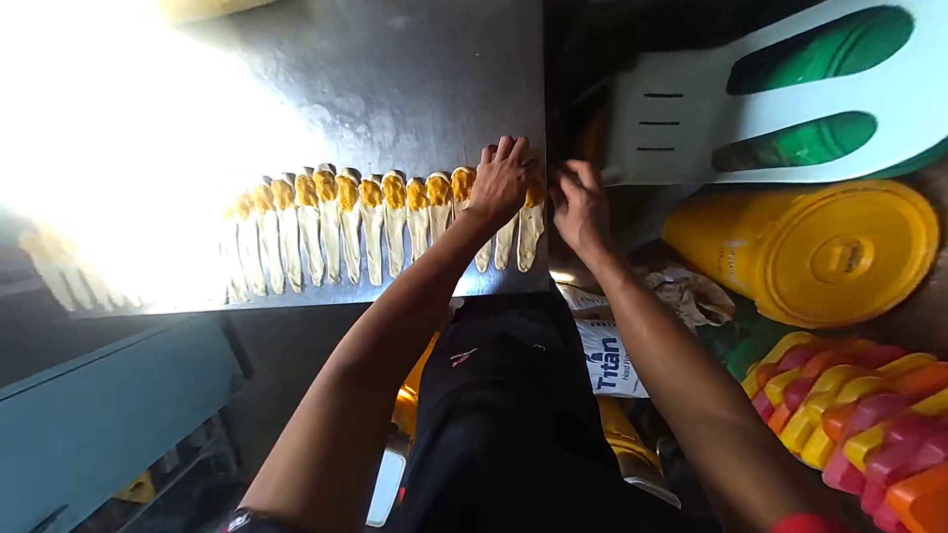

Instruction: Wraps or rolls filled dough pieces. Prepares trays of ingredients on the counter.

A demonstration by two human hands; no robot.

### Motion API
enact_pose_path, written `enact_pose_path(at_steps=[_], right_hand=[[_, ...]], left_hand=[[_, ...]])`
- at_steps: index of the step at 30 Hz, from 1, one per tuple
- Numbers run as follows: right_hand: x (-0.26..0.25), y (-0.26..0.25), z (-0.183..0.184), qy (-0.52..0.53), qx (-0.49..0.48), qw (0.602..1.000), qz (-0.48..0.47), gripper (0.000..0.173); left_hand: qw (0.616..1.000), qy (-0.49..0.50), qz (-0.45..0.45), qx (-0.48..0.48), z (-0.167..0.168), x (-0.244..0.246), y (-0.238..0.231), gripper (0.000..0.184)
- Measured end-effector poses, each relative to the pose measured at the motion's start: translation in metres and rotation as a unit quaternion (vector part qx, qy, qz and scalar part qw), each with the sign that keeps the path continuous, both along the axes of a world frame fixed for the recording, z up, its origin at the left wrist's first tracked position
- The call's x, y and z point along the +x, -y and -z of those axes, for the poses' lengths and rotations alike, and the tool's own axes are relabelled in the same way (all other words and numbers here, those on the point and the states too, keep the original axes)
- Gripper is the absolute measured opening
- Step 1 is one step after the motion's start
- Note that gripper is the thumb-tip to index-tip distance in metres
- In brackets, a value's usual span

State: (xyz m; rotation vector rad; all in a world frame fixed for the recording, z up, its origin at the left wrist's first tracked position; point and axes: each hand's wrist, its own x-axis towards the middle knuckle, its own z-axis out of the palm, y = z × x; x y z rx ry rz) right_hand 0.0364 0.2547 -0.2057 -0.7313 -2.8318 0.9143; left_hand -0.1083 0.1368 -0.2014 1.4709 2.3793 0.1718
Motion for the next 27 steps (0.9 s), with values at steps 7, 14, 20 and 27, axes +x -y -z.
enact_pose_path(at_steps=[7,14,20,27], right_hand=[[-0.034,-0.019,-0.003,0.071,-0.034,0.994,-0.074,0.020],[-0.025,-0.022,0.004,0.073,-0.091,0.991,-0.070,0.019],[0.008,0.005,0.009,-0.124,0.057,0.990,-0.036,0.012],[0.049,0.035,0.032,-0.096,0.120,0.986,-0.062,0.020]], left_hand=[[0.998,0.051,-0.024,0.017,-0.002,-0.001,0.005,0.018],[0.994,0.062,-0.004,0.094,0.010,-0.001,0.012,0.016],[0.974,0.007,0.005,0.226,0.008,0.023,0.034,0.018],[0.989,-0.044,0.046,0.131,0.027,0.061,0.066,0.029]])
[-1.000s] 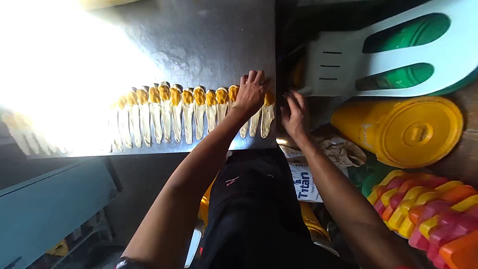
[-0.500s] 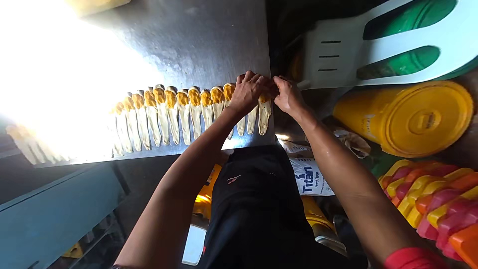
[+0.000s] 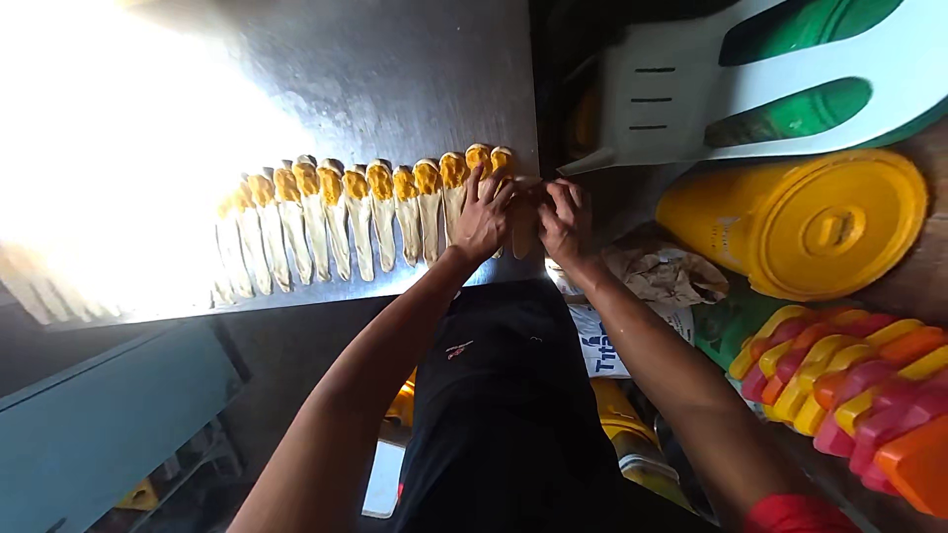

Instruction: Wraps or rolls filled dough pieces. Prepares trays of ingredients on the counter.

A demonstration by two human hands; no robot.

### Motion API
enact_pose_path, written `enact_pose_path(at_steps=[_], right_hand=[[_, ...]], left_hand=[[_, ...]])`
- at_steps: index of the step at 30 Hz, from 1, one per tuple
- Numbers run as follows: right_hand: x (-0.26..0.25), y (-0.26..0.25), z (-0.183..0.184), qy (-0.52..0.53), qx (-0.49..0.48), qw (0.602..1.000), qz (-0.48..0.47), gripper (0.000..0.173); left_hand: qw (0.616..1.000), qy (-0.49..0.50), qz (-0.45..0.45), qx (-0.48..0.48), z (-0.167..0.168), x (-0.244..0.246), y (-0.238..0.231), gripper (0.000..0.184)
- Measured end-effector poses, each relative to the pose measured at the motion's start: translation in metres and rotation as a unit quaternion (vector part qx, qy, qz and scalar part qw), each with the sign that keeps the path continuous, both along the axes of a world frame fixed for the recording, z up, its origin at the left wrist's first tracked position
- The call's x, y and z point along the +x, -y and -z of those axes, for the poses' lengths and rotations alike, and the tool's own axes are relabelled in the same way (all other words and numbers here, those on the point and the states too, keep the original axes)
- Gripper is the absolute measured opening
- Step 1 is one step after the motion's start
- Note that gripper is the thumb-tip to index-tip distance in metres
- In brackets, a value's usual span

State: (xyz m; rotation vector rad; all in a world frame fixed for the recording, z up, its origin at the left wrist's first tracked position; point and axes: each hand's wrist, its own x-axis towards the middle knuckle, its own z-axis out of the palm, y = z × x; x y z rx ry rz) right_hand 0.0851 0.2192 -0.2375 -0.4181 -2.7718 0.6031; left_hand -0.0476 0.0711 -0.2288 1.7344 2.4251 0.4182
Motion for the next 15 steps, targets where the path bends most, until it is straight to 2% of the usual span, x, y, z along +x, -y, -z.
enact_pose_path(at_steps=[2,6,8,11,15], right_hand=[[0.001,-0.002,-0.009,0.024,-0.031,0.999,0.005,0.022],[-0.012,-0.020,-0.018,0.005,-0.090,0.993,0.077,0.028],[-0.020,-0.027,-0.018,0.056,-0.105,0.990,0.081,0.031],[-0.030,-0.029,-0.017,0.087,-0.122,0.987,0.059,0.019],[-0.027,-0.022,-0.014,0.049,-0.210,0.973,0.085,0.014]], left_hand=[[1.000,0.003,0.005,-0.013,0.000,0.003,0.004,0.029],[0.995,0.020,-0.067,0.066,-0.013,-0.006,-0.004,0.021],[0.995,0.005,-0.101,0.010,-0.018,-0.012,-0.012,0.030],[0.995,0.001,-0.084,-0.055,-0.018,-0.019,-0.021,0.029],[0.997,0.037,-0.059,0.021,-0.011,-0.021,-0.017,0.020]])
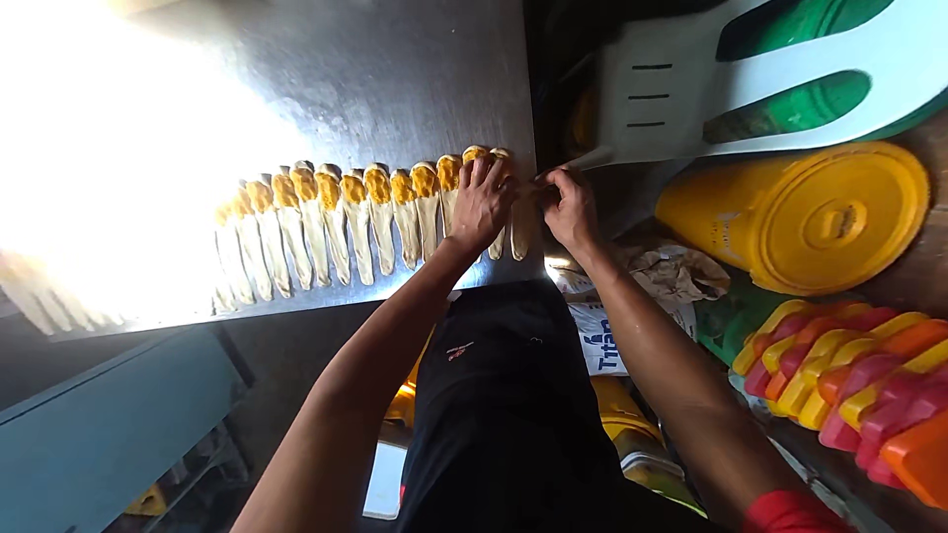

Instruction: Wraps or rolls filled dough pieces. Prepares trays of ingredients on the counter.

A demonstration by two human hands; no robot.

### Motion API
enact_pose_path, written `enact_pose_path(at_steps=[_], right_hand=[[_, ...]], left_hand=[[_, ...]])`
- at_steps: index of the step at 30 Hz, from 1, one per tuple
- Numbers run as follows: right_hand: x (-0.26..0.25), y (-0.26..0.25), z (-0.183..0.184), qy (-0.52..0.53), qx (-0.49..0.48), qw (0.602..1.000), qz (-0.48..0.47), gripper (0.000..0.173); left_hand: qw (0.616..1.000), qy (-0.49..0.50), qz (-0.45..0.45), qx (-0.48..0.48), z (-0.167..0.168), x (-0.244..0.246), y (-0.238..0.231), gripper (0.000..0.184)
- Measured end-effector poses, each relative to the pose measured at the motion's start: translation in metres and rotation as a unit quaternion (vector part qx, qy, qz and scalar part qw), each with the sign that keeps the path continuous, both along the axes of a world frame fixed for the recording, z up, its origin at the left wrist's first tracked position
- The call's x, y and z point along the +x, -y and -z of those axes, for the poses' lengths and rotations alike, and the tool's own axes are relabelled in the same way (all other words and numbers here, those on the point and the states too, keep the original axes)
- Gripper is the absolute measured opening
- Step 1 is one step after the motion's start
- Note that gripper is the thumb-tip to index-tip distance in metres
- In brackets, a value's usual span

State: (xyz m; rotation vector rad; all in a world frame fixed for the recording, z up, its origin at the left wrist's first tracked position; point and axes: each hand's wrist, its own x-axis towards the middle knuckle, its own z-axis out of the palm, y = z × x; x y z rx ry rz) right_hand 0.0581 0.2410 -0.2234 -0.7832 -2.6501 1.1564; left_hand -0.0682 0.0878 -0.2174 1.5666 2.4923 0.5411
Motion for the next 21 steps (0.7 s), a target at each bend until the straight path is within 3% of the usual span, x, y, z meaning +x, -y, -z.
enact_pose_path(at_steps=[5,10,13,17,21], right_hand=[[0.017,0.025,-0.015,-0.012,-0.083,0.994,0.071,0.029],[0.013,0.052,-0.006,-0.029,0.012,0.986,0.166,0.022],[0.011,0.063,-0.002,-0.038,0.042,0.985,0.161,0.022],[0.028,0.070,-0.008,-0.033,0.067,0.995,0.069,0.041],[0.033,0.066,-0.003,0.002,0.094,0.996,0.012,0.036]], left_hand=[[0.992,0.058,-0.075,0.086,0.006,0.015,0.001,0.016],[0.973,0.042,-0.196,0.115,0.010,0.035,-0.009,0.012],[0.963,0.020,-0.247,0.104,0.014,0.044,-0.013,0.012],[0.976,0.040,-0.188,0.101,0.006,0.059,0.000,0.016],[0.993,0.023,-0.111,0.018,0.010,0.065,0.009,0.031]])
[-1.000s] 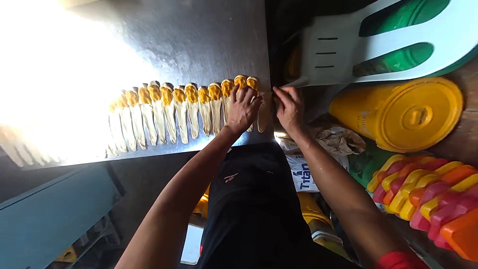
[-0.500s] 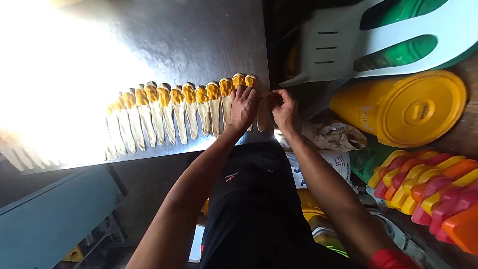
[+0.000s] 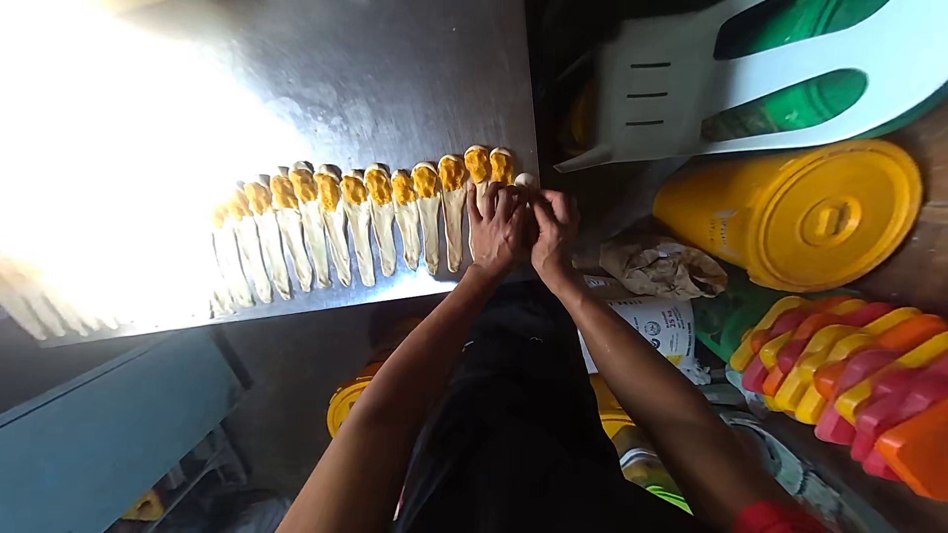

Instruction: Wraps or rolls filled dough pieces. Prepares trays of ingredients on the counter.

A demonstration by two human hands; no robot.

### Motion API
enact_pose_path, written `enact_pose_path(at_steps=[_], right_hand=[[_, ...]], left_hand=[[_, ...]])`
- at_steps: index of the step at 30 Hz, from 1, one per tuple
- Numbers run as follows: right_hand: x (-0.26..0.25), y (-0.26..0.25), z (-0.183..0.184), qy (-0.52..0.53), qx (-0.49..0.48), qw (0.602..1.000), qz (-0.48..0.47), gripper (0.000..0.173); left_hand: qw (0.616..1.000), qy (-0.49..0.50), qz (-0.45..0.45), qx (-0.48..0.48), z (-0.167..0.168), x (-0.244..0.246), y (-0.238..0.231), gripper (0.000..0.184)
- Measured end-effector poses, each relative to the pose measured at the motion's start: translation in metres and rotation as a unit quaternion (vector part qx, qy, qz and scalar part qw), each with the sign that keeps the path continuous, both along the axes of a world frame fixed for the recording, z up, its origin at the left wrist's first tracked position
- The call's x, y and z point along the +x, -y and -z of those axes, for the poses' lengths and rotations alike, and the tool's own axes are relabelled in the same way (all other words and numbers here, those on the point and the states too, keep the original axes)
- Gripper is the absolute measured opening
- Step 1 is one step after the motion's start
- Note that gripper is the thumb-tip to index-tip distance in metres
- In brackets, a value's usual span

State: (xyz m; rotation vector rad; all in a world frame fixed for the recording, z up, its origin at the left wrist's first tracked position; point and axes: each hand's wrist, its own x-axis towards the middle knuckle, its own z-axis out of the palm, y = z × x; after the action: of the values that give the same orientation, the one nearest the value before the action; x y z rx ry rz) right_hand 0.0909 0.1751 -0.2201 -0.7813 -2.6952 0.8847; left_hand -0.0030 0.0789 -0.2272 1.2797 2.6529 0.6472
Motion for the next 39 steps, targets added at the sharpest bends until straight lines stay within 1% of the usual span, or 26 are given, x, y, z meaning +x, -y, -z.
enact_pose_path(at_steps=[2,4,5,7,8,9,11,13,15,17,19,22,24,27,29,30,32,33,35,37,39], right_hand=[[-0.003,-0.010,0.005,0.028,0.027,0.999,-0.018,0.028],[-0.010,-0.028,-0.005,0.052,0.031,0.998,-0.035,0.020],[-0.015,-0.037,-0.010,0.040,0.029,0.998,-0.035,0.022],[-0.033,-0.050,-0.015,-0.015,0.032,0.999,-0.003,0.026],[-0.044,-0.054,-0.015,-0.029,0.038,0.999,0.007,0.024],[-0.056,-0.056,-0.015,-0.028,0.046,0.999,0.008,0.025],[-0.076,-0.052,-0.011,0.011,0.088,0.996,-0.008,0.040],[-0.091,-0.046,0.000,0.046,0.143,0.988,-0.030,0.053],[-0.100,-0.043,0.007,0.061,0.180,0.980,-0.057,0.060],[-0.105,-0.048,0.010,0.046,0.197,0.975,-0.086,0.060],[-0.110,-0.059,0.006,0.021,0.205,0.974,-0.094,0.060],[-0.128,-0.075,0.005,-0.023,0.227,0.972,-0.063,0.060],[-0.141,-0.081,0.010,-0.025,0.247,0.968,-0.039,0.061],[-0.147,-0.082,0.024,-0.018,0.268,0.963,-0.018,0.057],[-0.144,-0.078,0.027,0.016,0.244,0.970,-0.008,0.054],[-0.139,-0.075,0.026,0.046,0.220,0.974,-0.009,0.059],[-0.120,-0.062,0.025,0.098,0.185,0.977,-0.030,0.078],[-0.107,-0.053,0.025,0.102,0.177,0.978,-0.039,0.083],[-0.072,-0.029,0.017,0.114,0.160,0.978,-0.065,0.089],[-0.029,-0.001,0.005,0.132,0.135,0.976,-0.105,0.087],[0.007,0.019,-0.013,0.140,0.103,0.976,-0.134,0.080]], left_hand=[[0.998,-0.041,0.019,-0.043,0.008,-0.001,0.001,0.034],[0.993,-0.040,0.058,-0.098,0.004,-0.008,0.003,0.040],[0.989,-0.035,0.074,-0.123,-0.001,-0.011,0.002,0.042],[0.982,-0.016,0.093,-0.165,-0.014,-0.014,0.000,0.045],[0.981,-0.010,0.096,-0.171,-0.021,-0.013,0.001,0.046],[0.982,-0.008,0.102,-0.159,-0.025,-0.007,0.005,0.046],[0.985,-0.007,0.122,-0.125,-0.025,0.015,0.016,0.047],[0.982,0.009,0.143,-0.122,-0.017,0.041,0.027,0.052],[0.980,0.020,0.156,-0.125,-0.008,0.063,0.037,0.055],[0.977,0.053,0.157,-0.131,0.000,0.078,0.047,0.060],[0.978,0.069,0.154,-0.126,0.008,0.087,0.054,0.061],[0.982,0.045,0.154,-0.098,0.017,0.095,0.066,0.064],[0.983,0.028,0.159,-0.085,0.021,0.097,0.071,0.065],[0.980,0.029,0.168,-0.097,0.022,0.099,0.074,0.064],[0.979,0.026,0.172,-0.103,0.023,0.099,0.076,0.064],[0.980,0.022,0.171,-0.101,0.023,0.100,0.077,0.063],[0.980,0.016,0.172,-0.098,0.022,0.101,0.079,0.063],[0.980,0.014,0.173,-0.097,0.022,0.100,0.079,0.063],[0.978,0.019,0.179,-0.107,0.021,0.099,0.079,0.063],[0.979,0.017,0.180,-0.099,0.019,0.101,0.082,0.059],[0.978,0.019,0.187,-0.094,0.017,0.102,0.085,0.054]])
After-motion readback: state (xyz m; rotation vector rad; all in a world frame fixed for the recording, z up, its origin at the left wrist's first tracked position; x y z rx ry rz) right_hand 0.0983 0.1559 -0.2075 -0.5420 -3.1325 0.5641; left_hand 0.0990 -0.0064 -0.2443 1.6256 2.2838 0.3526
